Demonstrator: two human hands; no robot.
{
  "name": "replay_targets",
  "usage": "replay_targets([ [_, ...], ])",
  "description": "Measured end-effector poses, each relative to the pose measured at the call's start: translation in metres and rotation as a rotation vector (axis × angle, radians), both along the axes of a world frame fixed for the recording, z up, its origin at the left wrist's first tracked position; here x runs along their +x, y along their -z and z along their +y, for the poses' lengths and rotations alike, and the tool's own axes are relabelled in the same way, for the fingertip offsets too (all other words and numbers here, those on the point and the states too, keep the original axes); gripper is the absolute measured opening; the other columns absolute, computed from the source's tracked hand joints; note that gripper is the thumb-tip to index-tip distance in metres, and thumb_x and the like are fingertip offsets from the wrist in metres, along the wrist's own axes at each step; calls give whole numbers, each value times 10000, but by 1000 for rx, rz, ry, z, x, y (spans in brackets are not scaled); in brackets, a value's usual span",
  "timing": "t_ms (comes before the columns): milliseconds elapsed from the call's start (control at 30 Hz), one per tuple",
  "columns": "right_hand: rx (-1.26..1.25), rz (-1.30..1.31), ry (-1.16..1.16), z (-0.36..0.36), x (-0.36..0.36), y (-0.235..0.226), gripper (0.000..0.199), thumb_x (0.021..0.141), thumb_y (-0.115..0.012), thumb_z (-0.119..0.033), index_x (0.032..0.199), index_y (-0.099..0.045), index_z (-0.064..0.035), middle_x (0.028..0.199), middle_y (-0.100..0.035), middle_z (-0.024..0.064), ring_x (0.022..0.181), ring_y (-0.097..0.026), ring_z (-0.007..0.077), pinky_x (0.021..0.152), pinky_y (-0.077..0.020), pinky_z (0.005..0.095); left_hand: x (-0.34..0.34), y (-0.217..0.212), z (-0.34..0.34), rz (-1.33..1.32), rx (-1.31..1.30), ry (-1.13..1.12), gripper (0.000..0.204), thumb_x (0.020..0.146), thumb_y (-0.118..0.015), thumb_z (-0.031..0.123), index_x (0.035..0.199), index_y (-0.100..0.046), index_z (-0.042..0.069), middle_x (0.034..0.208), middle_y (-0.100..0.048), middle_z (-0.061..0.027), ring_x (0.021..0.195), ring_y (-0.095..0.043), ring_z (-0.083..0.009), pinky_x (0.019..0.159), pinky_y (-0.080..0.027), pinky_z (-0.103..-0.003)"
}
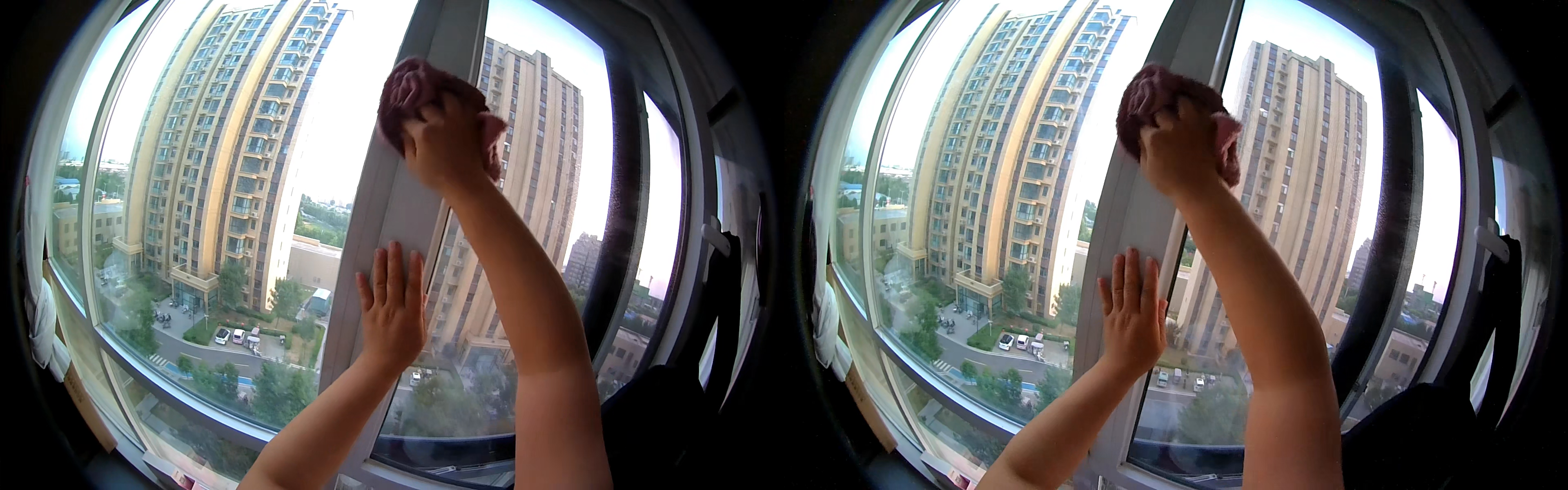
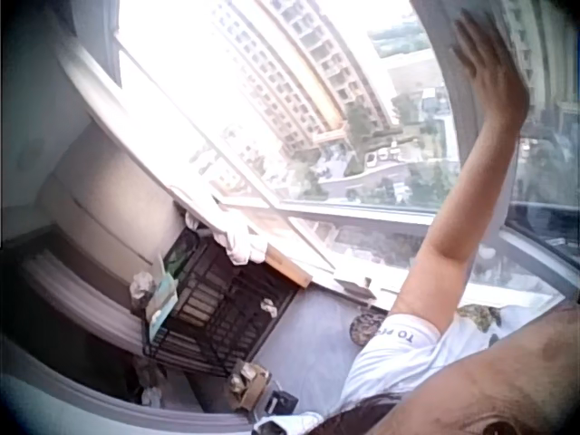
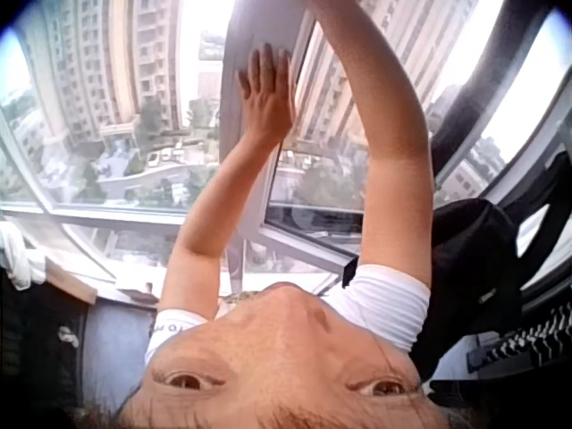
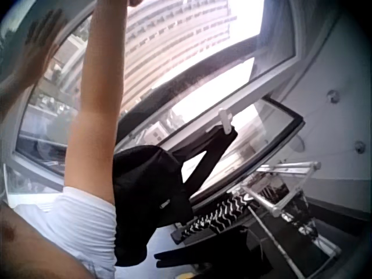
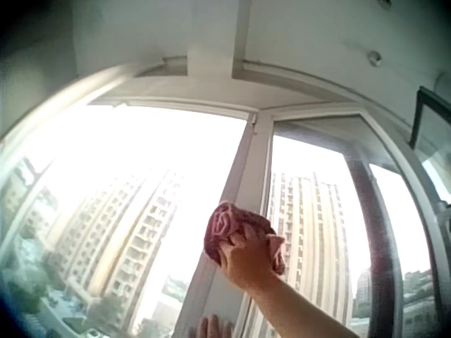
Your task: The person wipes a glass window pane and its frame using a cloth. They move the cloth across the glass and the white metallic frame, occasionally moving a black bag aside to access all areas of the window structure.
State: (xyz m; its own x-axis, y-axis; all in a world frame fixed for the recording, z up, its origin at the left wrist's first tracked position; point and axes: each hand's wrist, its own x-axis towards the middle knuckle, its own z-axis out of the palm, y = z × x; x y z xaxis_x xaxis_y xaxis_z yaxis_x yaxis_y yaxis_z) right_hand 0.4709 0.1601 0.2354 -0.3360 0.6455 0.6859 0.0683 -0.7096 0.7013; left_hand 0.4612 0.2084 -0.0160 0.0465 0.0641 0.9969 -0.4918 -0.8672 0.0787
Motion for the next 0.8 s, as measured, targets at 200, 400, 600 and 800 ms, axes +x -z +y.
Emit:
replay_targets([
  [200, 189, -98, -5, -27, -7, -58, 325, 844, -597, -226, 1139, -662, -105, 1133, -633, 188, 1128, -556, 372, 998, -432, 503, -4, -2, -6, 7, 9, -32, 623, 965, -461, 172, 1515, -202, 36, 1560, -172, -252, 1455, -146, -419, 1143, -71, -591],
  [400, 305, -75, -144, -34, 0, -25, 257, 831, -583, -174, 1043, -648, -42, 900, -666, 209, 900, -625, 391, 894, -483, 466, -3, -2, -15, 23, 4, -10, 616, 960, -469, 180, 1507, -228, 32, 1558, -183, -249, 1445, -170, -430, 1137, -116, -590],
  [600, 354, 5, -201, -34, -19, 93, 250, 805, -601, -154, 1011, -647, -20, 874, -641, 217, 862, -594, 393, 817, -460, 487, -7, 15, -20, 48, -19, 53, 611, 978, -433, 235, 1509, -215, 27, 1560, -182, -244, 1446, -158, -432, 1134, -110, -602],
  [800, 417, 228, -219, -44, -34, 215, 341, 786, -606, -170, 1102, -625, -44, 1111, -575, 245, 1091, -497, 447, 970, -360, 563, -23, 104, -24, 210, 37, 41, 620, 964, -445, 228, 1508, -219, 32, 1567, -178, -225, 1452, -139, -428, 1130, -55, -622],
])
